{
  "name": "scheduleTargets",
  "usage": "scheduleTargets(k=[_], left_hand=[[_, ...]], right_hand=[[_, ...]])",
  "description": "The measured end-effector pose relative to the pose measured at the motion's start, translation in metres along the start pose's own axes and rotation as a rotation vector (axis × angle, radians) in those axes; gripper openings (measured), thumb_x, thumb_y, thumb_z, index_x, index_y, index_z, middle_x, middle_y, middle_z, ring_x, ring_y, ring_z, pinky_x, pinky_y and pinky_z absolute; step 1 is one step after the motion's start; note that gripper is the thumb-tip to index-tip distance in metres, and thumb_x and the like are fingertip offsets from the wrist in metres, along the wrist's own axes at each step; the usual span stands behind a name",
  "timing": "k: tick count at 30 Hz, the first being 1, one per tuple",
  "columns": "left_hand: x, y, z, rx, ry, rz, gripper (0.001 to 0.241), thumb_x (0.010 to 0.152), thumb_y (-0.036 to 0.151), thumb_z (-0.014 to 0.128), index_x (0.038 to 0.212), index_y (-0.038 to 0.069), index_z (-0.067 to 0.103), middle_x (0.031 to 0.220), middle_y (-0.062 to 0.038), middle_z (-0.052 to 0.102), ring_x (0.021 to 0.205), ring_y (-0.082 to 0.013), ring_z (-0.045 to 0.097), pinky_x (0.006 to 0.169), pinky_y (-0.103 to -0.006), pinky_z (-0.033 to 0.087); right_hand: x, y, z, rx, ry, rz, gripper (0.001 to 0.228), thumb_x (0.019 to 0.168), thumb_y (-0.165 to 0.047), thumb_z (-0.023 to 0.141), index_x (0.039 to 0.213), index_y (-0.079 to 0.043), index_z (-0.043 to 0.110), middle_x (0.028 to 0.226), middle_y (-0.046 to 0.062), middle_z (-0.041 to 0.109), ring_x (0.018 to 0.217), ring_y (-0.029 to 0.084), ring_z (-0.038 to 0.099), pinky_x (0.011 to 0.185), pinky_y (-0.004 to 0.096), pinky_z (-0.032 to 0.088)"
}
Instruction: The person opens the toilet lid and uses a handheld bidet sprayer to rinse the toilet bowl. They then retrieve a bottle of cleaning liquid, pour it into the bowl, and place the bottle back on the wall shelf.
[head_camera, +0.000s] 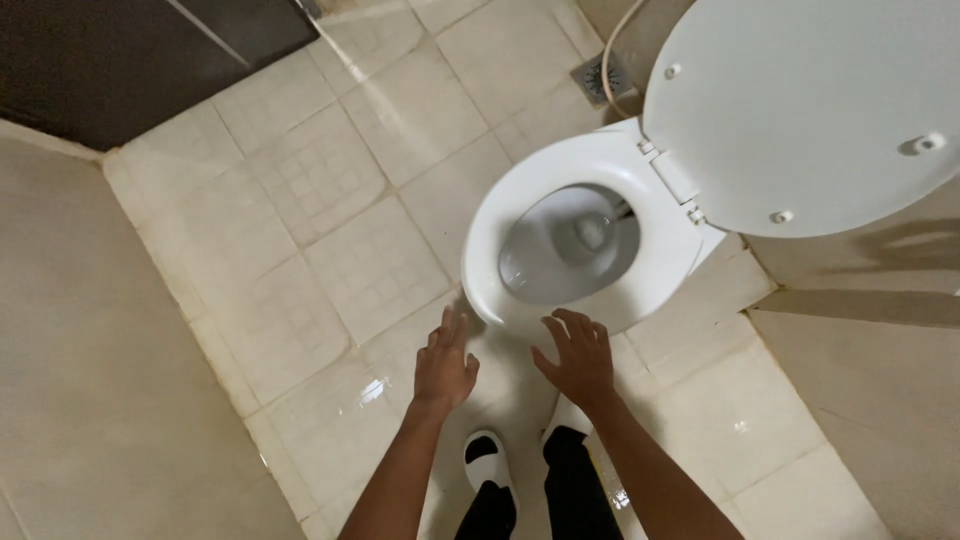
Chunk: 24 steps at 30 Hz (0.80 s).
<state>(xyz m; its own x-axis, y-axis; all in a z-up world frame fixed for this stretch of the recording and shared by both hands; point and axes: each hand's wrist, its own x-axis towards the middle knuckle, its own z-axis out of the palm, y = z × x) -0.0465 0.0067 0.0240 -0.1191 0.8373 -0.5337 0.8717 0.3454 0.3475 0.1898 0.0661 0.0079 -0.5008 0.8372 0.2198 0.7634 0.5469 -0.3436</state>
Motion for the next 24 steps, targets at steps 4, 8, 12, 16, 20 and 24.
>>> scheduleTargets(k=[4, 8, 12, 16, 20, 24], left_hand=[[0.007, -0.009, 0.021, -0.038, -0.009, 0.003, 0.081, 0.093, 0.023, 0.064, 0.161, 0.013, 0.021, 0.17, -0.011, 0.007, 0.144, -0.03, 0.037, 0.108, -0.0481, 0.04], [0.011, -0.003, 0.026, -0.083, 0.021, 0.019, 0.086, 0.09, 0.021, 0.066, 0.162, 0.016, 0.02, 0.171, -0.01, 0.009, 0.144, -0.0302, 0.037, 0.109, -0.0483, 0.04], [0.012, 0.002, 0.025, -0.126, 0.02, 0.01, 0.089, 0.089, 0.018, 0.066, 0.163, 0.018, 0.018, 0.172, -0.011, 0.008, 0.144, -0.0313, 0.037, 0.107, -0.0479, 0.041], [0.015, -0.001, 0.034, -0.144, 0.055, 0.021, 0.087, 0.09, 0.017, 0.065, 0.164, 0.015, 0.019, 0.172, -0.012, 0.01, 0.142, -0.0323, 0.04, 0.108, -0.0488, 0.041], [0.014, 0.003, 0.033, -0.158, 0.093, 0.058, 0.088, 0.086, 0.016, 0.066, 0.161, 0.012, 0.019, 0.17, -0.012, 0.009, 0.143, -0.0331, 0.037, 0.106, -0.0499, 0.041], [0.013, 0.008, 0.031, -0.177, 0.103, 0.068, 0.088, 0.085, 0.011, 0.064, 0.161, 0.01, 0.02, 0.173, -0.003, 0.01, 0.138, -0.0293, 0.042, 0.104, -0.048, 0.042]], right_hand=[[-0.001, -0.006, 0.03, -0.044, -0.041, -0.024, 0.059, 0.078, -0.042, 0.081, 0.125, -0.012, 0.062, 0.13, 0.008, 0.061, 0.12, 0.026, 0.057, 0.099, 0.048, 0.041], [0.001, -0.001, 0.047, -0.035, -0.004, -0.102, 0.059, 0.078, -0.038, 0.082, 0.127, -0.012, 0.063, 0.13, 0.006, 0.062, 0.12, 0.025, 0.057, 0.099, 0.047, 0.04], [0.001, 0.004, 0.06, -0.103, 0.027, -0.16, 0.05, 0.08, -0.031, 0.082, 0.125, -0.016, 0.066, 0.13, 0.002, 0.063, 0.119, 0.023, 0.057, 0.099, 0.045, 0.04], [0.008, 0.001, 0.048, -0.115, 0.012, -0.207, 0.048, 0.08, -0.028, 0.082, 0.124, -0.017, 0.068, 0.128, 0.001, 0.063, 0.115, 0.022, 0.057, 0.099, 0.045, 0.04], [0.007, 0.003, 0.052, -0.151, 0.046, -0.293, 0.042, 0.081, -0.024, 0.08, 0.12, -0.016, 0.07, 0.128, 0.002, 0.064, 0.116, 0.022, 0.057, 0.1, 0.048, 0.039], [0.008, -0.004, 0.045, -0.159, 0.039, -0.34, 0.036, 0.079, -0.018, 0.077, 0.115, -0.017, 0.071, 0.128, -0.001, 0.064, 0.118, 0.019, 0.057, 0.102, 0.049, 0.037]])
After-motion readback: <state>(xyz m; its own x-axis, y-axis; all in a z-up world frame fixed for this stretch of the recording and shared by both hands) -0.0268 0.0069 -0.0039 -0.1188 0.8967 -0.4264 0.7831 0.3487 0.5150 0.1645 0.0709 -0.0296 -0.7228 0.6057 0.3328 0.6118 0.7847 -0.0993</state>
